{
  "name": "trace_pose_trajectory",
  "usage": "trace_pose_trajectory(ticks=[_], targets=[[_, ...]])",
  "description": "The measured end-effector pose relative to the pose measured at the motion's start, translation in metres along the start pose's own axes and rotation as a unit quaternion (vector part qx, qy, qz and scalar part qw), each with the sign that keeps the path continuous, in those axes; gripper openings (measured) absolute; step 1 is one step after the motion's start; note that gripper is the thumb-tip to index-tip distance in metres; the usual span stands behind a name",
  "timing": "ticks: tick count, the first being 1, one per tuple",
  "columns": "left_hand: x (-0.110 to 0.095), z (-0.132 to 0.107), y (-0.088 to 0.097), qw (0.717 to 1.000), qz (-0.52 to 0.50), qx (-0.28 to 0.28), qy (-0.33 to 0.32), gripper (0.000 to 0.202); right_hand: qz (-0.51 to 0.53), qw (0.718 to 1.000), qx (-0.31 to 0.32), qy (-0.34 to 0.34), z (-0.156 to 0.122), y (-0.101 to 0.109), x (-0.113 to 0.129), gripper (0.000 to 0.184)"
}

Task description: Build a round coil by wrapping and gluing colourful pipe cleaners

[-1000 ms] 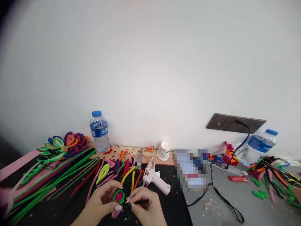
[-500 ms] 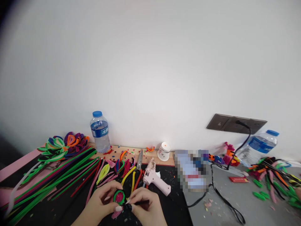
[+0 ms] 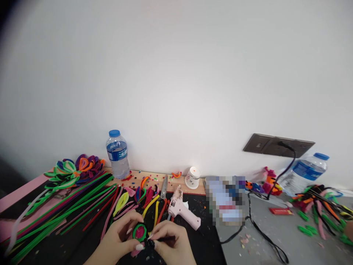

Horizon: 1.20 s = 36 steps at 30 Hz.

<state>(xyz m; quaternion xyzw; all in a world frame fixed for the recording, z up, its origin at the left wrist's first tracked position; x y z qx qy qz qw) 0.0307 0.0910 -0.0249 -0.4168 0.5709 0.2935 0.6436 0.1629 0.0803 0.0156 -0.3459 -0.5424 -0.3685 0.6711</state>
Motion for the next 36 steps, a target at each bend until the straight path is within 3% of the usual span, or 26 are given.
trace_pose_trajectory(ticks=[9, 15, 21, 36], targets=[[0.006, 0.0, 0.002, 0.999, -0.02, 0.002, 0.029, 0.041, 0.013, 1.0, -0.014, 0.005, 0.002, -0.001, 0.004, 0.012], [0.0, 0.001, 0.003, 1.0, -0.02, -0.01, -0.005, 0.047, 0.032, 0.999, -0.034, 0.005, 0.001, 0.006, -0.005, 0.013], [-0.01, -0.002, 0.004, 0.999, -0.008, -0.039, -0.021, 0.043, 0.038, 0.997, -0.065, 0.009, -0.002, 0.015, -0.013, 0.008], [-0.008, -0.001, 0.004, 1.0, 0.009, -0.015, -0.018, 0.038, 0.007, 0.996, -0.092, 0.012, -0.004, 0.024, -0.018, 0.016]])
Point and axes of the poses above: each hand's wrist, its own z-axis towards the middle knuckle, its own y-axis out of the back of the hand, x = y × z, the point moved 10 cm from there along z, towards the middle knuckle, and after that the axes turned 12 degrees about x, right-handed, at the moved point
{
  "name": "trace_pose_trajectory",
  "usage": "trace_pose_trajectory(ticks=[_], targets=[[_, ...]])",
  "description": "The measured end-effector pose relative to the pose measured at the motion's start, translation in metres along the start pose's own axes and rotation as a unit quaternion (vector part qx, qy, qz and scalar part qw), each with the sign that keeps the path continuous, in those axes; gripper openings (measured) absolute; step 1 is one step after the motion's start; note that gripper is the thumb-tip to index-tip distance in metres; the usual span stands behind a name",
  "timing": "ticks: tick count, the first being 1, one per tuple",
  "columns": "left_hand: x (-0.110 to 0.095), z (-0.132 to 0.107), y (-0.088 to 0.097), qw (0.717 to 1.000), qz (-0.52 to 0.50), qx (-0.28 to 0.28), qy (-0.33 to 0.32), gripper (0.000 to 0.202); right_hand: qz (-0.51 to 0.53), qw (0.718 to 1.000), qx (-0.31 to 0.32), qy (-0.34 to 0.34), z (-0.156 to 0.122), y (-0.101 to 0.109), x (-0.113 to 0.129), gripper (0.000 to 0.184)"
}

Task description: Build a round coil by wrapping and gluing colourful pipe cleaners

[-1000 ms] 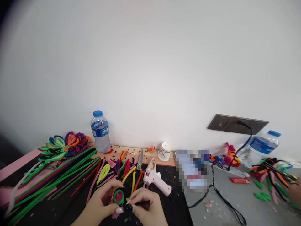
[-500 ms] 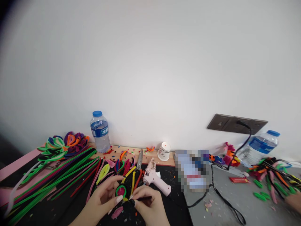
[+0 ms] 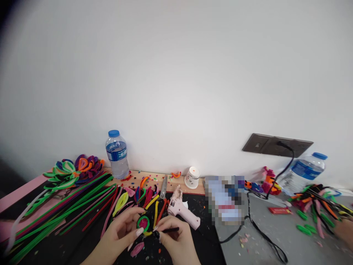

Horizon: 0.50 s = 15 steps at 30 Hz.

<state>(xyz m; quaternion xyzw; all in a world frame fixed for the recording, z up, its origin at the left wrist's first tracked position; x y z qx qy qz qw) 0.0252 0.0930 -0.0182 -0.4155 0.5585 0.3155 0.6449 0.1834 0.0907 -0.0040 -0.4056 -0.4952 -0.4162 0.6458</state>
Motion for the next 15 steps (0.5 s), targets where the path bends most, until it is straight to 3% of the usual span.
trace_pose_trajectory(ticks=[15], targets=[[0.005, 0.0, 0.005, 0.999, 0.018, -0.014, 0.022, 0.038, 0.018, 1.0, 0.02, -0.008, 0.003, -0.008, 0.017, 0.013]])
Point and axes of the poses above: each hand's wrist, its own z-axis towards the middle knuckle, its own y-axis out of the back of the hand, x = y × z, the point moved 10 cm from there along z, towards the middle knuckle, and after that the axes turned 12 degrees about x, right-handed, at the moved point
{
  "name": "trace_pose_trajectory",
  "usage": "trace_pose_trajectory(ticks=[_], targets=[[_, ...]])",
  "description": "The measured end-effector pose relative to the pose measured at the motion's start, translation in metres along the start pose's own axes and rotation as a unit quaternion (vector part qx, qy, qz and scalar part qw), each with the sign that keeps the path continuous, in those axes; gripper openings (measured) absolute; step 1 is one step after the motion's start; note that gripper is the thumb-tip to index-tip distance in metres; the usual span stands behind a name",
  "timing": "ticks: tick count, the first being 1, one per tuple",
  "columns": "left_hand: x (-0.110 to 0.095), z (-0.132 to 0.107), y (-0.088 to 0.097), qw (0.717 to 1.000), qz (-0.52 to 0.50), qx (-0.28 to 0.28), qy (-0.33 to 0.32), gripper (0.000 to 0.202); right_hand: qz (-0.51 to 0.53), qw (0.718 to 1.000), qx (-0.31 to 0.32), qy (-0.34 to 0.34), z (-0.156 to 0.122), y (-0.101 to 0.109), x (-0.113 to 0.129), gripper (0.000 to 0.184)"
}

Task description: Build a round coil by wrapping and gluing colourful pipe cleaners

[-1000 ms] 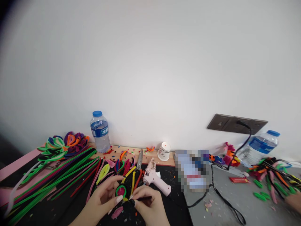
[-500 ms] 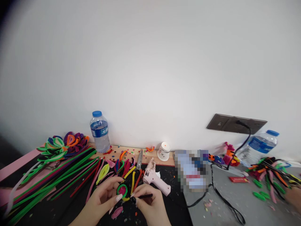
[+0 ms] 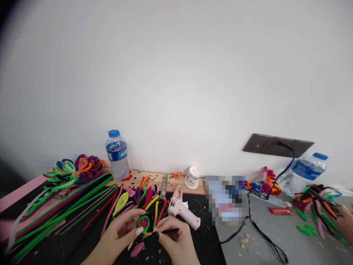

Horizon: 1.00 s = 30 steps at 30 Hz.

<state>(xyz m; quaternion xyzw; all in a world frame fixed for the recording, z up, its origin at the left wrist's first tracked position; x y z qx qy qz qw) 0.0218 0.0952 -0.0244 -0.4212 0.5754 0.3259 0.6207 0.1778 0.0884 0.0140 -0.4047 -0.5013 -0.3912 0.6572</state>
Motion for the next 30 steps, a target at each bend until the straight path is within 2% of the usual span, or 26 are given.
trace_pose_trajectory(ticks=[5, 13, 20, 30], targets=[[0.0, 0.001, 0.0, 1.0, 0.001, 0.005, 0.001, 0.041, 0.003, 1.0, 0.004, -0.001, 0.001, 0.0, 0.001, 0.01], [-0.001, 0.001, -0.001, 1.0, -0.008, 0.003, -0.009, 0.044, 0.014, 1.0, -0.003, 0.017, -0.003, 0.004, -0.015, 0.008], [-0.002, 0.001, -0.001, 1.0, 0.006, 0.001, -0.002, 0.037, 0.014, 1.0, 0.001, 0.016, -0.004, 0.006, -0.019, 0.005], [0.001, 0.001, 0.002, 1.0, 0.013, -0.005, 0.002, 0.041, 0.017, 1.0, 0.004, 0.01, -0.001, 0.001, -0.007, 0.005]])
Point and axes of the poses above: each hand's wrist, its own z-axis towards the middle knuckle, its own y-axis out of the back of the hand, x = y × z, the point moved 10 cm from there along z, towards the middle knuckle, and after that the axes turned 12 degrees about x, right-handed, at the moved point
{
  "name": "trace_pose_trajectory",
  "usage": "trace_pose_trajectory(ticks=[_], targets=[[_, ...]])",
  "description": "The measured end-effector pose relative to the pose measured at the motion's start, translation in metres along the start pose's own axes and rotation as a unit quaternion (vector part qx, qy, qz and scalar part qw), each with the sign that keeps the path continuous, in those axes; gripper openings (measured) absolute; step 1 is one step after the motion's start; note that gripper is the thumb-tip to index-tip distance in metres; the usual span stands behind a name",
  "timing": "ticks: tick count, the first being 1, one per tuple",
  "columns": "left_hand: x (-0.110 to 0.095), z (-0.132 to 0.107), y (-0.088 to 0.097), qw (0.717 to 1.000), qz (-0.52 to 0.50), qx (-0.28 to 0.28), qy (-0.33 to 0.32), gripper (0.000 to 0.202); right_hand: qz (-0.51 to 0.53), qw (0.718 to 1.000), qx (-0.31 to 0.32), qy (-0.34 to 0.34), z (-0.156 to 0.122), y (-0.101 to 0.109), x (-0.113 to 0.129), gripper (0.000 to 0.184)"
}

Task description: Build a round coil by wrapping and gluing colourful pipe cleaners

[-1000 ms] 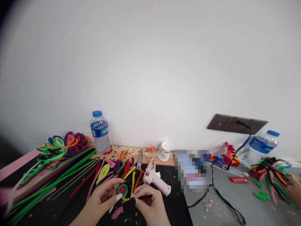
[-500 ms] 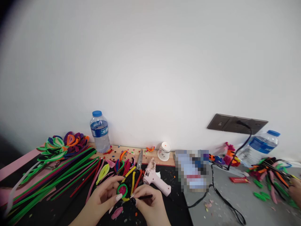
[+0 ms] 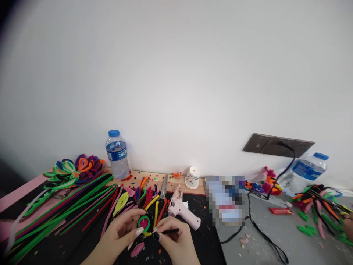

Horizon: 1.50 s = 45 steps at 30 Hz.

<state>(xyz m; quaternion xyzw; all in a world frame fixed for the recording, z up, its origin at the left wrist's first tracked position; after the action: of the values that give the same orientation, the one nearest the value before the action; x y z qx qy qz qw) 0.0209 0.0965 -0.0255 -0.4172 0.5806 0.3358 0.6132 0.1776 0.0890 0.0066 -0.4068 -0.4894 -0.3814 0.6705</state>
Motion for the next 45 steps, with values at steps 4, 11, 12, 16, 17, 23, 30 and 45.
trace_pose_trajectory(ticks=[4, 11, 12, 16, 17, 23, 30, 45], targets=[[0.003, 0.0, 0.001, 1.0, 0.009, -0.003, 0.003, 0.04, -0.009, 1.0, 0.008, -0.008, 0.001, -0.002, 0.006, 0.005], [0.005, 0.001, 0.002, 1.0, -0.002, 0.0, 0.009, 0.042, -0.004, 1.0, 0.007, -0.012, 0.001, -0.003, 0.008, 0.005], [0.005, 0.001, 0.002, 1.0, -0.003, 0.0, 0.008, 0.042, -0.002, 1.0, 0.007, -0.011, 0.001, -0.003, 0.008, 0.005], [0.006, 0.002, 0.001, 1.0, -0.014, 0.001, 0.004, 0.044, -0.005, 1.0, 0.007, -0.007, 0.002, -0.003, 0.008, 0.006], [0.007, 0.002, 0.001, 1.0, -0.014, 0.001, 0.003, 0.044, -0.006, 1.0, 0.007, -0.006, 0.001, -0.003, 0.008, 0.006], [0.004, 0.001, 0.0, 1.0, -0.011, 0.006, 0.003, 0.042, -0.016, 1.0, 0.006, -0.009, 0.002, -0.005, 0.011, 0.007], [0.006, 0.001, -0.007, 0.999, -0.028, 0.035, 0.005, 0.039, -0.011, 1.0, -0.009, -0.002, 0.001, -0.001, 0.003, 0.01], [0.009, 0.002, -0.019, 0.994, -0.075, 0.073, 0.003, 0.044, -0.003, 0.999, 0.029, -0.014, 0.003, -0.011, 0.01, 0.007]])
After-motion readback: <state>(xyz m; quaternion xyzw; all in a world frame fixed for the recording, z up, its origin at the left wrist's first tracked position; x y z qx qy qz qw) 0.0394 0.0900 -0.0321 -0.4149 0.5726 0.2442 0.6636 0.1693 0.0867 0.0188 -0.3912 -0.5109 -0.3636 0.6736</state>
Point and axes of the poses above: each hand's wrist, its own z-axis towards the middle knuckle, its own y-axis out of the back of the hand, x = y × z, the point moved 10 cm from there along z, towards the middle knuckle, and after that the axes turned 12 degrees about x, right-handed, at the moved point
